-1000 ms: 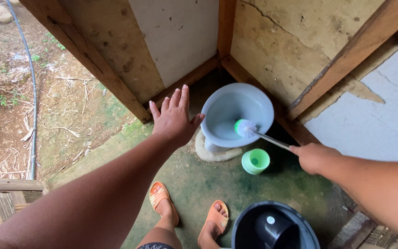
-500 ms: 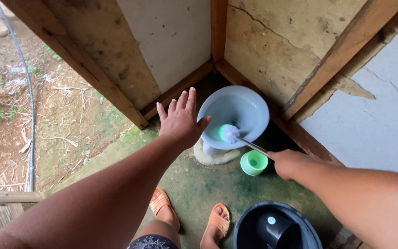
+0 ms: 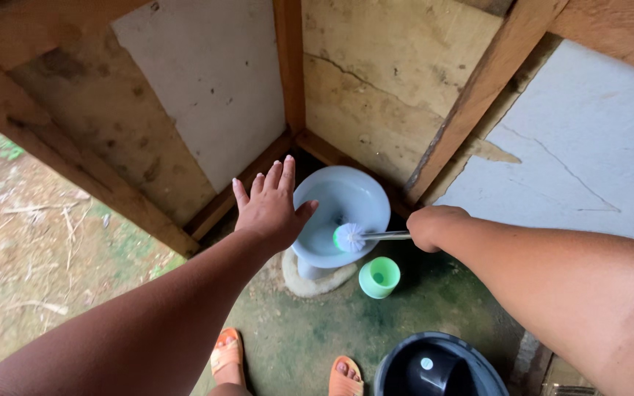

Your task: The person scrubs the inside of a white toilet bowl using a long-handled toilet brush. The person repeatedly dips the brush into a black bucket and scrubs the bowl's interior surfaces.

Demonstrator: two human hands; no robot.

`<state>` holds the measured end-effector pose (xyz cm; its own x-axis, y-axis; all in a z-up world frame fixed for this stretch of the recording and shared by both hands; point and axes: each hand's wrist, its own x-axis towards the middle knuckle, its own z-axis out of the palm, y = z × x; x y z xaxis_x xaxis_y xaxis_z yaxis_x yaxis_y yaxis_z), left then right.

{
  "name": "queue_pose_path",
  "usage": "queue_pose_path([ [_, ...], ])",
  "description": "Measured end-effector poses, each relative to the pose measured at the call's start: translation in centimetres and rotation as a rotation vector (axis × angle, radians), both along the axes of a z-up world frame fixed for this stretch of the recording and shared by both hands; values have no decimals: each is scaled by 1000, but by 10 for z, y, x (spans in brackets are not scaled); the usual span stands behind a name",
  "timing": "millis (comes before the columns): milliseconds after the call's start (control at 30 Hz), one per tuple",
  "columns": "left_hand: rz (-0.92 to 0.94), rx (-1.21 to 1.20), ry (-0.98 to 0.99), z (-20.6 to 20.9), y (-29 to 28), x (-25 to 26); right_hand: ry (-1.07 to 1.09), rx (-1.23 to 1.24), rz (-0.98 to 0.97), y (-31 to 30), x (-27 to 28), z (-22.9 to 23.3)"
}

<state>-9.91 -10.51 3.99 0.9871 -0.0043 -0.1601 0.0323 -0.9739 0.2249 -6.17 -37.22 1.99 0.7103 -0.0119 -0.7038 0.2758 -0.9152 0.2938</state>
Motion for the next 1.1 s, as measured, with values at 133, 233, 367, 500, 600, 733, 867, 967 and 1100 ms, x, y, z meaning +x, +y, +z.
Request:
queue_pose_path([
  [133, -75, -4, -23, 9, 14, 18, -50, 0, -75, 15, -2, 12],
  [233, -132, 12, -18, 13, 27, 29, -67, -17, -99, 29, -5, 21],
  [367, -207, 25, 8, 17, 44, 39, -125, -13, -204, 50, -13, 31],
  [500, -269, 26, 15, 18, 54, 44, -174, 0, -267, 63, -24, 35],
  [600, -276, 19, -3, 20, 56, 47, -177, -2, -283, 65, -31, 36],
  [733, -268, 21, -33, 21, 50, 49, -192, 56, -306, 53, -38, 31],
  [867, -213, -12, -80, 21, 40, 49, -210, 134, -333, 29, -41, 15],
  [967, -188, -24, -80, 10, 33, 39, -191, 197, -278, 18, -53, -7],
  [1100, -217, -3, -59, 5, 23, 49, -130, 288, -447, 13, -64, -29],
])
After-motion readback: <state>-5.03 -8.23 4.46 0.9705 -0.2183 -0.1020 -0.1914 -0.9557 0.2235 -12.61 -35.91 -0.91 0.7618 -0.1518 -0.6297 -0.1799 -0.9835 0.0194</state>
